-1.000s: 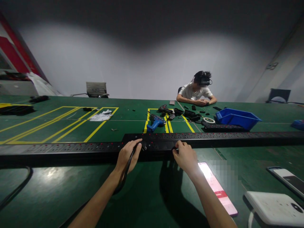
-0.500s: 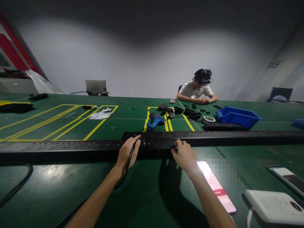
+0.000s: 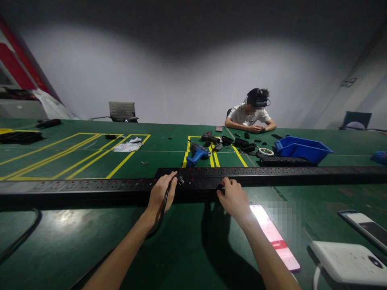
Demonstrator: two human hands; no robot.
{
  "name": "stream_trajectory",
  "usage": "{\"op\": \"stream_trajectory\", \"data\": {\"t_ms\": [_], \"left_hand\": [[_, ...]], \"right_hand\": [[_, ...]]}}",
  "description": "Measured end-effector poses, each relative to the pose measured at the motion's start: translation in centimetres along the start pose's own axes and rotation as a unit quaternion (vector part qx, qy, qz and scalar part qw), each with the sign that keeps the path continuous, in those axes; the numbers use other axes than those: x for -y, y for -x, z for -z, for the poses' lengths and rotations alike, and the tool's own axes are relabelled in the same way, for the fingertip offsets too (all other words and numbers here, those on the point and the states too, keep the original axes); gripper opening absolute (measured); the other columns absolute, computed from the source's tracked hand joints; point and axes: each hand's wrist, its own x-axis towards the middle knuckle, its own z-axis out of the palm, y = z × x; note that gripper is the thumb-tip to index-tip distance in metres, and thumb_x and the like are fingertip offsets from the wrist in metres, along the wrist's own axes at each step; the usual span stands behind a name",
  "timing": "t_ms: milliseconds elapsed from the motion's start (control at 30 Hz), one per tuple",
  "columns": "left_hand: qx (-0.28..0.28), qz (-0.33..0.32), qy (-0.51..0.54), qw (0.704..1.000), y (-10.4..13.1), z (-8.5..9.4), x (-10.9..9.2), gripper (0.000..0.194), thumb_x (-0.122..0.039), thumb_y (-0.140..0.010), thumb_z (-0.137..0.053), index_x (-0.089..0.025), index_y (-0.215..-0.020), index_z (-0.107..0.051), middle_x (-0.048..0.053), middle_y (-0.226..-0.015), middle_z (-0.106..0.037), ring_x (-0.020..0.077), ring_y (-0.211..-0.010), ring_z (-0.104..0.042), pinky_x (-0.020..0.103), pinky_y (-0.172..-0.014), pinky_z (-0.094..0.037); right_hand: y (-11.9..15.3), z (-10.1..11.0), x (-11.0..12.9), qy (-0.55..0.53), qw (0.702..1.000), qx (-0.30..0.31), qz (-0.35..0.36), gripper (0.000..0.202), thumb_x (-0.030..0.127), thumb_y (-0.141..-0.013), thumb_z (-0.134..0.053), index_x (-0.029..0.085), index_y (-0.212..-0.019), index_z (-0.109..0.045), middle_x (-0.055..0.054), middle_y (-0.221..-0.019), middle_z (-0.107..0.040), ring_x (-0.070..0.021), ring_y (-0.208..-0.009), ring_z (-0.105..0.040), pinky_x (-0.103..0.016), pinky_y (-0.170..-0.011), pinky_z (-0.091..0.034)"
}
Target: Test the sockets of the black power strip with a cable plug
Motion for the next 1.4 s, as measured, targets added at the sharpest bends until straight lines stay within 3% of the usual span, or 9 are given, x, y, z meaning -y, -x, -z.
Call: {"op": "stream_trajectory", "data": {"t_ms": [233,467,700,900,1100,1400], "left_hand": [[-0.022,-0.026,-0.071,0.997,0.5,-0.3,-0.8,0.041,-0.037,-0.097,-0.035,-0.021,-0.128,-0.056,0.008,-0.11,-0.065,0.0241,-0.104,-0.059,0.038,-0.094,-0.045],[-0.042,-0.011,-0.153,0.987,0.4,-0.4,-0.5,0.041,-0.037,-0.097,-0.035,-0.019,-0.127,-0.057,0.009,-0.105,-0.067,0.0251,-0.099,-0.059,0.04,-0.092,-0.046],[-0.039,-0.029,-0.109,0.993,0.3,0.0,0.0,0.039,-0.036,-0.097,-0.036,-0.02,-0.127,-0.056,0.008,-0.106,-0.066,0.024,-0.1,-0.058,0.04,-0.092,-0.046],[-0.077,-0.038,-0.056,0.995,0.6,-0.3,-0.7,0.04,-0.033,-0.098,-0.036,-0.02,-0.13,-0.054,0.008,-0.107,-0.064,0.0229,-0.102,-0.058,0.039,-0.094,-0.045],[-0.029,-0.063,-0.064,0.996,0.9,-0.2,-1.8,0.039,-0.032,-0.097,-0.037,-0.021,-0.131,-0.054,0.006,-0.104,-0.065,0.0222,-0.099,-0.056,0.037,-0.09,-0.046],[-0.014,-0.055,-0.106,0.993,1.0,-0.7,-1.3,0.038,-0.031,-0.096,-0.038,-0.021,-0.128,-0.054,0.007,-0.104,-0.065,0.0236,-0.097,-0.056,0.039,-0.089,-0.044]], "right_hand": [[0.1,0.1,0.1,0.002,1.0,0.006,0.0,0.025,0.033,-0.088,-0.051,0.02,-0.11,-0.05,-0.011,-0.109,-0.054,-0.0246,-0.097,-0.053,-0.031,-0.072,-0.036],[0.2,0.0,0.2,0.005,1.0,0.004,0.0,0.027,0.034,-0.087,-0.051,0.02,-0.111,-0.05,-0.011,-0.11,-0.054,-0.0251,-0.097,-0.053,-0.031,-0.072,-0.036],[0.1,0.0,0.2,-0.004,1.0,0.002,0.004,0.026,0.033,-0.087,-0.051,0.02,-0.109,-0.05,-0.011,-0.109,-0.054,-0.0253,-0.097,-0.053,-0.031,-0.072,-0.037],[0.1,0.1,0.2,-0.001,1.0,0.009,0.0,0.027,0.034,-0.087,-0.051,0.021,-0.11,-0.049,-0.011,-0.11,-0.053,-0.025,-0.098,-0.053,-0.032,-0.073,-0.037],[0.2,0.2,0.2,0.006,1.0,0.011,0.0,0.028,0.035,-0.087,-0.051,0.021,-0.111,-0.049,-0.012,-0.11,-0.053,-0.0259,-0.098,-0.053,-0.032,-0.072,-0.038],[0.2,0.2,0.2,0.006,1.0,0.005,0.002,0.027,0.035,-0.087,-0.051,0.02,-0.11,-0.049,-0.012,-0.11,-0.053,-0.0259,-0.098,-0.053,-0.032,-0.072,-0.037]]}}
